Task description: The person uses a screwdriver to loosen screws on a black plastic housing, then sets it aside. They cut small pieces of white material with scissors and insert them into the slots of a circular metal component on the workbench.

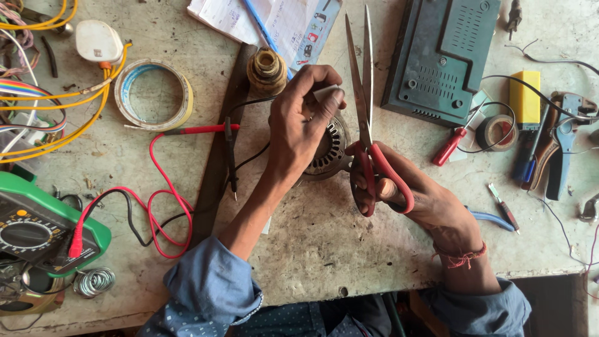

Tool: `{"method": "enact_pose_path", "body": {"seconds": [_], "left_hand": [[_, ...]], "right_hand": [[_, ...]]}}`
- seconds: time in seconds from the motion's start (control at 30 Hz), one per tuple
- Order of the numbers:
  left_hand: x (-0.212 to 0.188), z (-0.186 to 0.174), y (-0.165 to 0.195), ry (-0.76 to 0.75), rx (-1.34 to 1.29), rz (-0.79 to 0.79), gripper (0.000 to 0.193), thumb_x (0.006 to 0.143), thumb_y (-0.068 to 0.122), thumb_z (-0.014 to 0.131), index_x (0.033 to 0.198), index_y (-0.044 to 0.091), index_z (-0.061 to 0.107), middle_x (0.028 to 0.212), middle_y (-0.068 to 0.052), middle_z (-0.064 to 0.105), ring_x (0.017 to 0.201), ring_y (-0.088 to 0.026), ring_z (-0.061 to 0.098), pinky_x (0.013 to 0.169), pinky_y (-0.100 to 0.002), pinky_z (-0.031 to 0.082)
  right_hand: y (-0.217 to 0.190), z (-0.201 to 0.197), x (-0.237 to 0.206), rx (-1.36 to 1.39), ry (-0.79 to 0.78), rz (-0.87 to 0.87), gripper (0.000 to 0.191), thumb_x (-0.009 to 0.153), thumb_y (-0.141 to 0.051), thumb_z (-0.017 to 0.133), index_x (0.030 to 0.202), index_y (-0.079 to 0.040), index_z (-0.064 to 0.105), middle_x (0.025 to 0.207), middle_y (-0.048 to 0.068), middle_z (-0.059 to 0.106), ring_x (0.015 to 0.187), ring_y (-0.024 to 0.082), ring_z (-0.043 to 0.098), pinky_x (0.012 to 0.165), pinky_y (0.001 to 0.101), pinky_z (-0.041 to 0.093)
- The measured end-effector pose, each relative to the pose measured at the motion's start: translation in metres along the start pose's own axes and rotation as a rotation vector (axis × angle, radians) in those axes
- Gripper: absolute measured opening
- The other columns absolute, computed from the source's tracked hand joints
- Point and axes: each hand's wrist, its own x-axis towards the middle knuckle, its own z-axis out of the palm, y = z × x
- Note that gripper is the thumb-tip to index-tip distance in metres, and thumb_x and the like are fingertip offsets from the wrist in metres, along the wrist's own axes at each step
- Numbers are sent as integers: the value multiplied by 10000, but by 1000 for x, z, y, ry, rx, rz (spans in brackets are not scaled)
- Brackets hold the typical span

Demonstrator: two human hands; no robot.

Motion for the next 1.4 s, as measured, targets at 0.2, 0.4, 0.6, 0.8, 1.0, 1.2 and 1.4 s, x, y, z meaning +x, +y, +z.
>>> {"method": "enact_pose_path", "body": {"seconds": [0.2, 0.4, 0.6, 0.8, 1.0, 1.2, 1.4], "left_hand": [[-2, -1, 2, 10, -69, -30, 117, 1065, 66, 672, 1154, 4, 626, 1056, -32, 639, 948, -120, 689, 843, -253, 597], [1, 0, 4, -5, -67, -121, 157, 1036, 76, 679, 1157, -24, 682, 1017, -48, 714, 920, -115, 718, 829, -251, 593], [1, -2, 8, -20, 147, -93, 167, 1029, 113, 684, 1123, -20, 722, 966, -70, 723, 828, -139, 641, 763, -270, 523], [-1, -1, 2, -22, -50, -116, 174, 1067, 118, 619, 1181, -9, 653, 985, -59, 705, 947, -103, 710, 865, -249, 595], [-1, 0, -7, 4, -6, -103, 142, 1049, 110, 636, 1142, 13, 682, 922, -50, 734, 867, -103, 728, 782, -259, 607], [1, -2, -11, 35, -136, -96, 88, 1022, 52, 667, 1072, 14, 729, 880, -36, 723, 729, -97, 691, 649, -241, 561], [0, -3, -13, 77, -223, -97, 95, 1055, 43, 654, 1079, 32, 745, 860, -28, 687, 692, -86, 620, 613, -239, 521]], "right_hand": [[-2, 1, 0, -34, -4, -2, 892, 876, -463, 784, 1501, 66, 430, 992, 89, 563, 836, 199, 584, 672, 328, 503], [-2, 0, 0, -38, -4, -11, 918, 863, -486, 783, 1509, 57, 421, 998, 81, 562, 846, 196, 584, 677, 325, 501], [-3, 1, -1, -59, -7, -13, 928, 865, -499, 782, 1519, 59, 432, 954, 65, 541, 840, 193, 584, 679, 322, 509], [-4, 2, 1, -77, -10, -1, 906, 861, -500, 778, 1484, 62, 436, 960, 74, 553, 823, 194, 582, 661, 322, 506], [-6, 4, -4, -71, 47, 22, 854, 897, -446, 767, 1510, 55, 448, 957, 80, 568, 831, 184, 585, 698, 321, 524], [-4, -2, -1, -152, -9, 37, 783, 920, -392, 733, 1516, 24, 440, 984, 78, 612, 829, 169, 619, 705, 317, 543], [1, -9, 1, -175, -90, 50, 757, 924, -423, 722, 1473, 24, 455, 981, 75, 613, 812, 151, 611, 675, 310, 539]]}}
